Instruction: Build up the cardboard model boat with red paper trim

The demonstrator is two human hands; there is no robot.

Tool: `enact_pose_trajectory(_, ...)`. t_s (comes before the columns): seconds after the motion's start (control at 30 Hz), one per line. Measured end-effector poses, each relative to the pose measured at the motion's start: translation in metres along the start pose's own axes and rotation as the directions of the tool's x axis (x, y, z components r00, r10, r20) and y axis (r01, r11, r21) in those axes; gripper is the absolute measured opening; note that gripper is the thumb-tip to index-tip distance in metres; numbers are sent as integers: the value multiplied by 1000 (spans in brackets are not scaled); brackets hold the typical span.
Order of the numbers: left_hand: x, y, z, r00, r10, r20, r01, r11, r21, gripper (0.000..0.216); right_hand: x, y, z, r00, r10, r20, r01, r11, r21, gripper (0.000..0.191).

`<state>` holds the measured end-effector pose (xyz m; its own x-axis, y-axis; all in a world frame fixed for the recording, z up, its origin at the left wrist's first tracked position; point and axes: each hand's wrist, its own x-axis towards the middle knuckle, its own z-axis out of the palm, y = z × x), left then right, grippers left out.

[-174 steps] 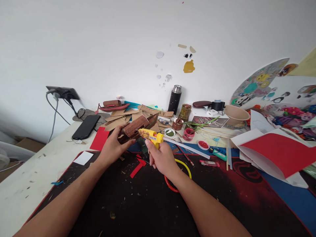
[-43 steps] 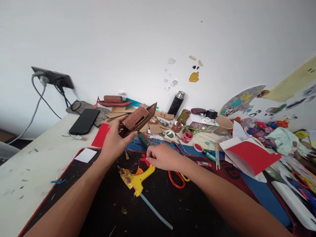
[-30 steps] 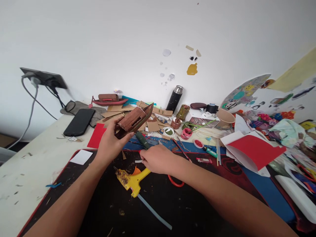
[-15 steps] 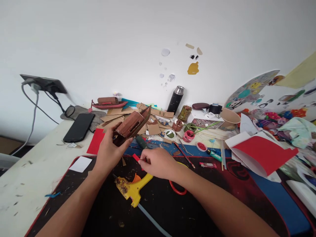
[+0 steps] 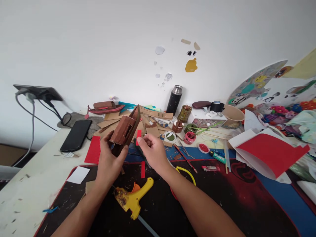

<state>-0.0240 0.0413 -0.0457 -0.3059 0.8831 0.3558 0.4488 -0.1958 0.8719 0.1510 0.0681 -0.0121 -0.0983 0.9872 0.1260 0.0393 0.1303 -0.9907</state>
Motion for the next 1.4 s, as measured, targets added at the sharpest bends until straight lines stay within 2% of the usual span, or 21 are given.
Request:
enact_pose_trajectory(0.23, -7, 5, 2, 1000, -2, -9, 2, 998, 61, 75, 3, -4, 14, 996, -79, -33, 76, 995, -70, 37)
enact_pose_trajectory(0.53, -15, 13, 6, 998, 62, 14, -63, 994, 92, 69, 0, -3, 11, 990, -119, -81, 116, 992, -42, 39)
enact_pose_trajectory(0.73, -16, 9, 7, 996, 81, 24, -84, 986, 143, 69, -2, -5, 10, 983, -154, -96, 146, 986, -86, 40)
enact_pose_trajectory(1.07, -19, 9, 8, 994, 96, 58, -103, 985, 138, 69, -3, -5, 10, 990, -116, -82, 106, 987, -121, 39)
enact_pose_trajectory(1.4, -18, 8, 8, 990, 125, 64, -134, 980, 148, 68, -1, -1, 9, 985, -134, -105, 120, 984, -130, 40)
